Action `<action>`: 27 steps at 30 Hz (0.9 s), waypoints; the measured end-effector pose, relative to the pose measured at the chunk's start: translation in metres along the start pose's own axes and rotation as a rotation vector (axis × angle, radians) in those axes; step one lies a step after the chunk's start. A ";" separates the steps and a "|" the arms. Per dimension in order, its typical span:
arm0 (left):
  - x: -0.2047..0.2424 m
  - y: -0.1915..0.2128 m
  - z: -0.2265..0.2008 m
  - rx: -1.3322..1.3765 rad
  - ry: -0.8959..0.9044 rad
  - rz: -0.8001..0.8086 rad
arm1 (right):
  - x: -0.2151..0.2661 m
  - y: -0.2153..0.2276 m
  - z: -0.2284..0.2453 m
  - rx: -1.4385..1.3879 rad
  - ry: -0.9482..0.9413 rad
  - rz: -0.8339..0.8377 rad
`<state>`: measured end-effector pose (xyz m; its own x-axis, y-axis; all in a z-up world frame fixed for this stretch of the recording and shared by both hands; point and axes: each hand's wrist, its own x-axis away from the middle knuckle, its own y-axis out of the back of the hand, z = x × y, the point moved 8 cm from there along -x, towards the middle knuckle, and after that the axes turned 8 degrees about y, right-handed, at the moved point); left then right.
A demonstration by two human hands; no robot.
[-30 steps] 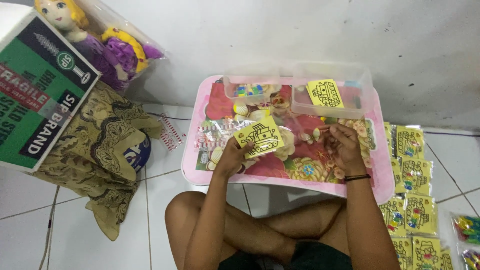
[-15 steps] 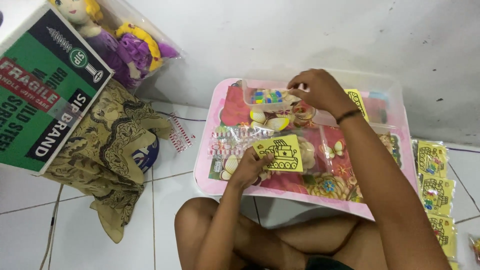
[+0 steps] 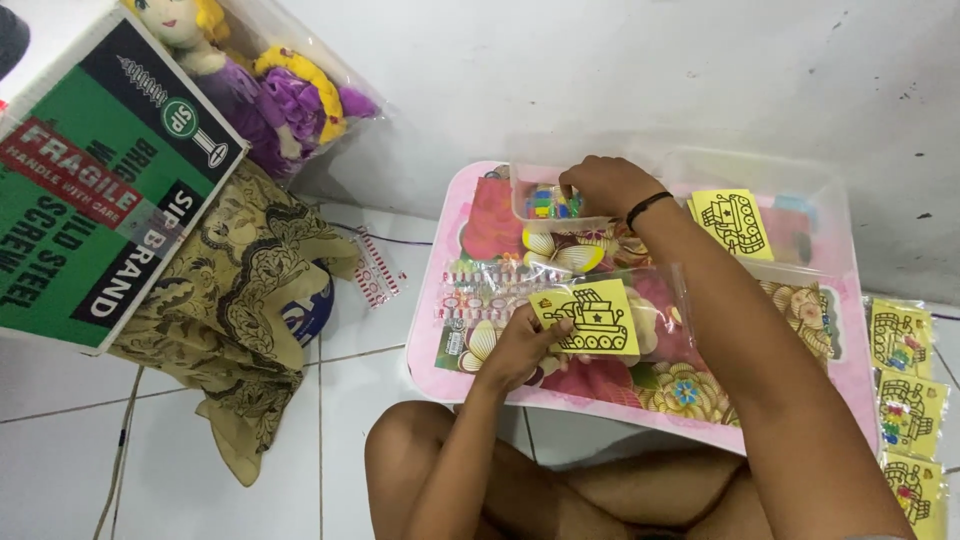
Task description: Packaging individual stickers into small plastic bags and organizing them on a tray.
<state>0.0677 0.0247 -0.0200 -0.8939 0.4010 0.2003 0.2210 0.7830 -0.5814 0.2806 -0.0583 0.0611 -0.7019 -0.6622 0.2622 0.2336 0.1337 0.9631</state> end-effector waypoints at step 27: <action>-0.007 0.006 0.010 -0.058 0.005 -0.058 | 0.197 0.013 -0.042 -1.135 -0.035 -0.980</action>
<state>0.0717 0.0216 -0.0328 -0.9038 0.3563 0.2370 0.1908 0.8313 -0.5220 0.1730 -0.2179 0.1231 -0.8966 -0.1283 -0.4239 0.0461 -0.9790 0.1987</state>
